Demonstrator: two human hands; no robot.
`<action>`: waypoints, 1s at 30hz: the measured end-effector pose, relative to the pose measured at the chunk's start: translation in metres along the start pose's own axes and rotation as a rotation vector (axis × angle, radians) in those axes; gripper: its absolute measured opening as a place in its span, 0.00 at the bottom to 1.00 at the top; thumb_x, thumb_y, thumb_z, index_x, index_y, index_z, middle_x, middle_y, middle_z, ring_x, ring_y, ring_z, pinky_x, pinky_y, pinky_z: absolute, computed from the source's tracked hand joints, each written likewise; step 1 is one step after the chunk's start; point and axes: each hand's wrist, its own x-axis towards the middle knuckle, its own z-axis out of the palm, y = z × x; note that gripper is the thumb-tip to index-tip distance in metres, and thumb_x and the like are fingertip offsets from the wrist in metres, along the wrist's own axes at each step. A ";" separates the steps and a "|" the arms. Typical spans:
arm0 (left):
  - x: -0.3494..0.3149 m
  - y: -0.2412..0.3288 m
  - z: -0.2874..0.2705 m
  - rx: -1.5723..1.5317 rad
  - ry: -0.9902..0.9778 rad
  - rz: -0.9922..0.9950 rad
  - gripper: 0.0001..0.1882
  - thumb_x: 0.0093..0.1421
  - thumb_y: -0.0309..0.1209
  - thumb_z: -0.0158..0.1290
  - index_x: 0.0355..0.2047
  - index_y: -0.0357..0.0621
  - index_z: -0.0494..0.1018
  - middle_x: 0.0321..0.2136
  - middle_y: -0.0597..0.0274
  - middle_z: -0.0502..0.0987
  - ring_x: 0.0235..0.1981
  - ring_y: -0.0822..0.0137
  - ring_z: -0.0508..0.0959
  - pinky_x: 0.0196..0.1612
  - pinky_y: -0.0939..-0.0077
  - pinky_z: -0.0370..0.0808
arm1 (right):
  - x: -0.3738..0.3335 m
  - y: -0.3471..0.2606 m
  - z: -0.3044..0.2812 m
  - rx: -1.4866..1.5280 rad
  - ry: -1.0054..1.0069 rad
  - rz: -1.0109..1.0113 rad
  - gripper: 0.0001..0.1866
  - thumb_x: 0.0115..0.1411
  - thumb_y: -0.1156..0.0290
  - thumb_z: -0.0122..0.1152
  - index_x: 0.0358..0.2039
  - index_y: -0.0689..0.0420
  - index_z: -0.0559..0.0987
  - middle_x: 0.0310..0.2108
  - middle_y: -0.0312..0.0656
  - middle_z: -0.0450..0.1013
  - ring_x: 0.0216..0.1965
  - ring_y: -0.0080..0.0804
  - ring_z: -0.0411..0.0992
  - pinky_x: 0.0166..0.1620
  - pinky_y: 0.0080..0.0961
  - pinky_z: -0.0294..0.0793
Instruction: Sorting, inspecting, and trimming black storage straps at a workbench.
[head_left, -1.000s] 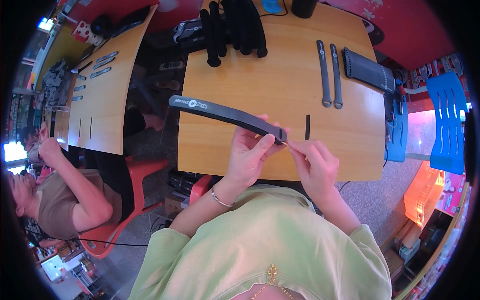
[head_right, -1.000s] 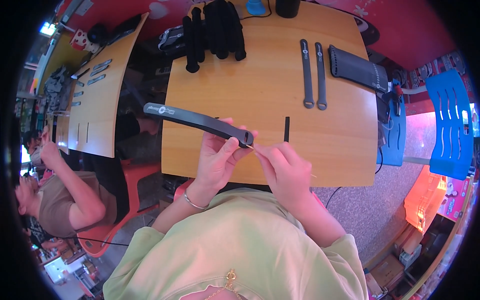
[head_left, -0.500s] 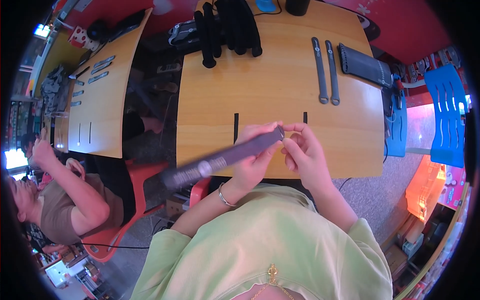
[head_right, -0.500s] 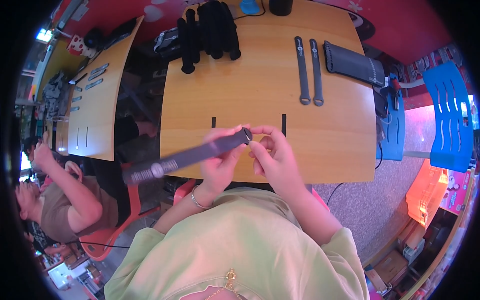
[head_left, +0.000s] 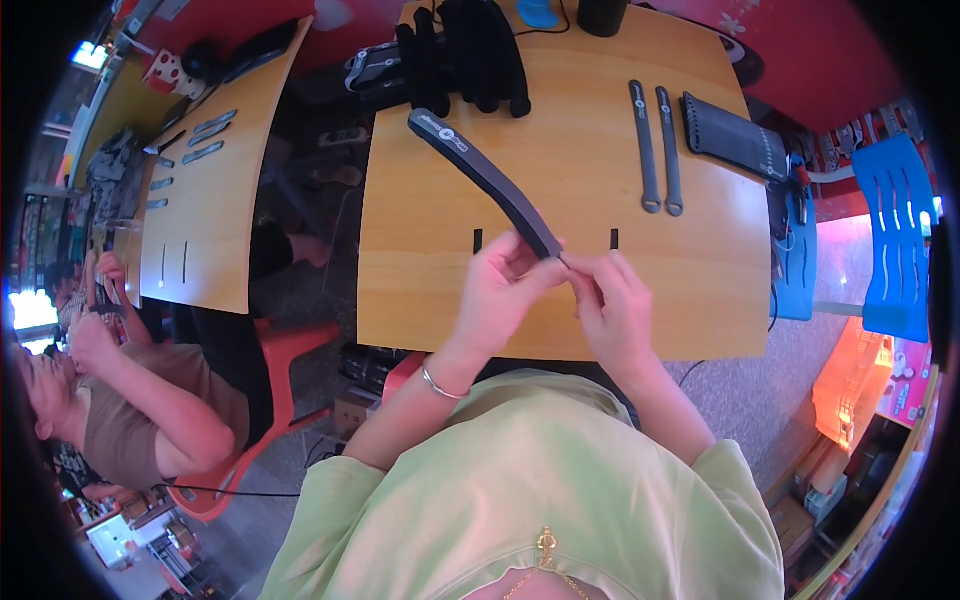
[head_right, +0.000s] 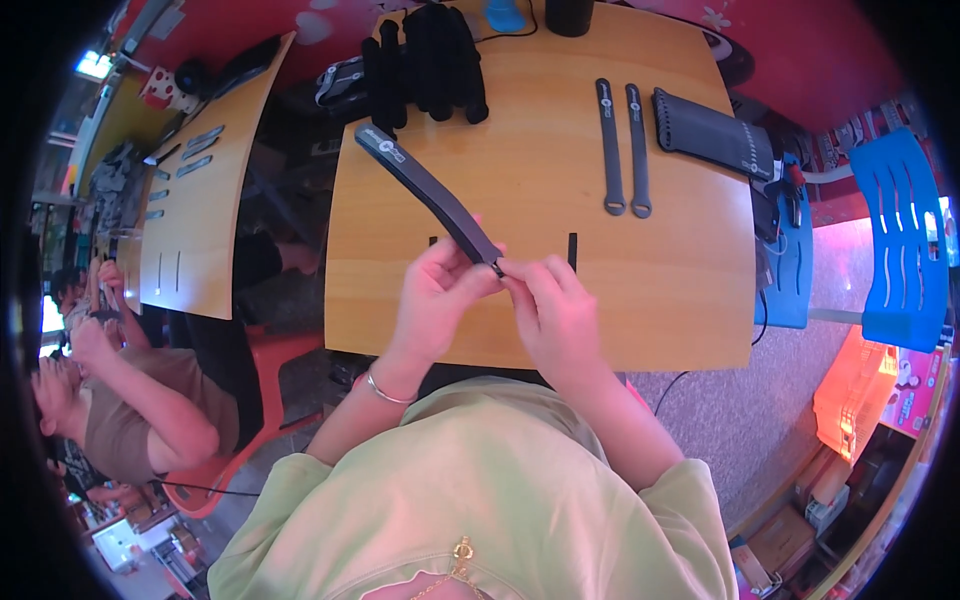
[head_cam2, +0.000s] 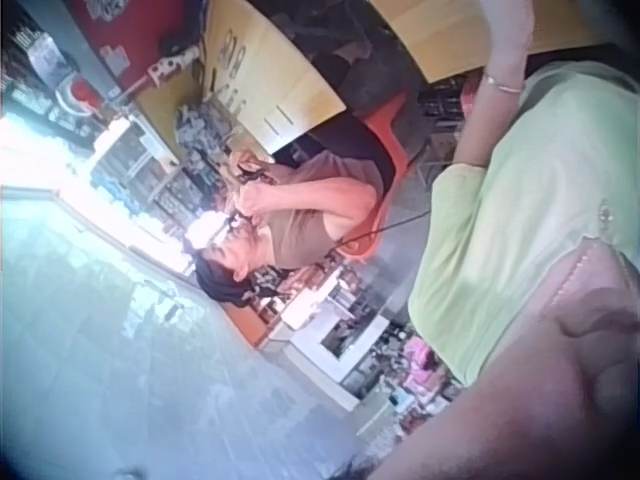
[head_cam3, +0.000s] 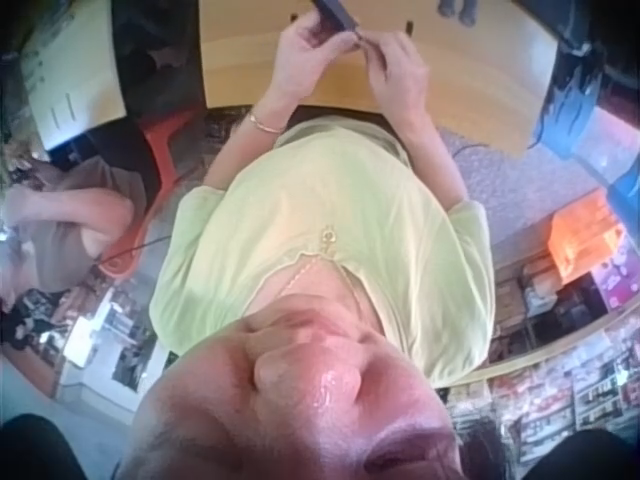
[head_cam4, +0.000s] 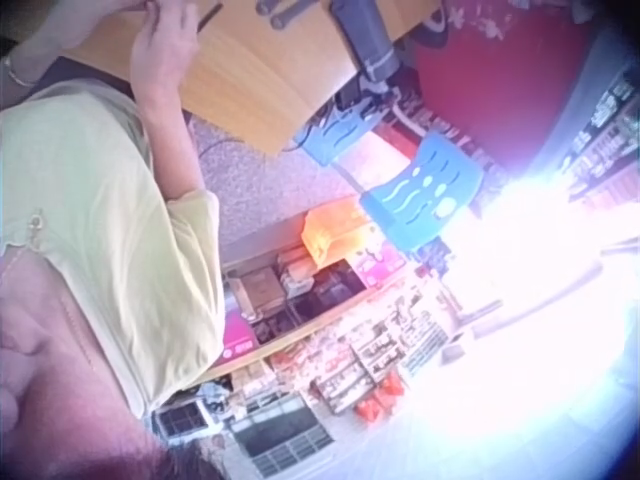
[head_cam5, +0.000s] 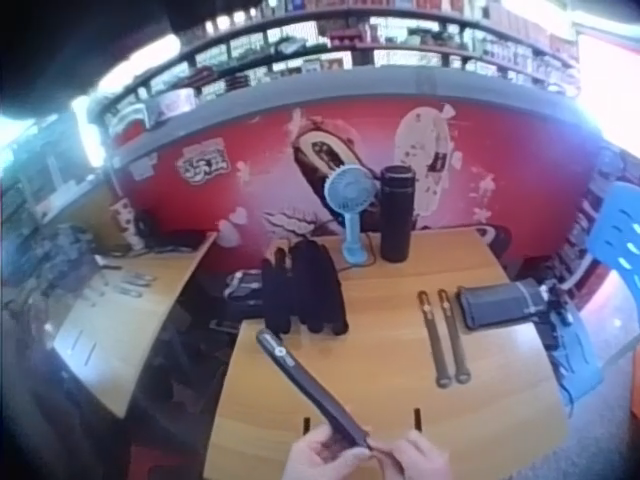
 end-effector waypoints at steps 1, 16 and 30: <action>-0.001 -0.004 0.002 0.138 0.000 0.094 0.19 0.58 0.23 0.54 0.50 0.35 0.66 0.40 0.61 0.74 0.41 0.71 0.75 0.47 0.72 0.76 | 0.001 -0.001 -0.001 0.003 -0.005 -0.005 0.10 0.52 0.81 0.61 0.35 0.56 0.77 0.25 0.42 0.68 0.22 0.36 0.70 0.23 0.26 0.68; -0.015 0.004 -0.012 0.125 -0.173 -0.138 0.15 0.59 0.21 0.51 0.47 0.32 0.71 0.39 0.58 0.76 0.42 0.71 0.76 0.48 0.76 0.74 | 0.012 -0.017 -0.042 -0.354 -0.292 -0.132 0.07 0.52 0.71 0.63 0.33 0.52 0.77 0.27 0.35 0.69 0.22 0.32 0.71 0.23 0.26 0.70; -0.024 0.008 -0.007 0.134 -0.177 -0.192 0.13 0.59 0.23 0.52 0.43 0.30 0.72 0.37 0.58 0.78 0.40 0.70 0.77 0.47 0.77 0.74 | 0.009 0.005 -0.021 0.333 -0.217 0.072 0.08 0.51 0.80 0.62 0.33 0.57 0.79 0.36 0.38 0.74 0.26 0.20 0.69 0.26 0.16 0.67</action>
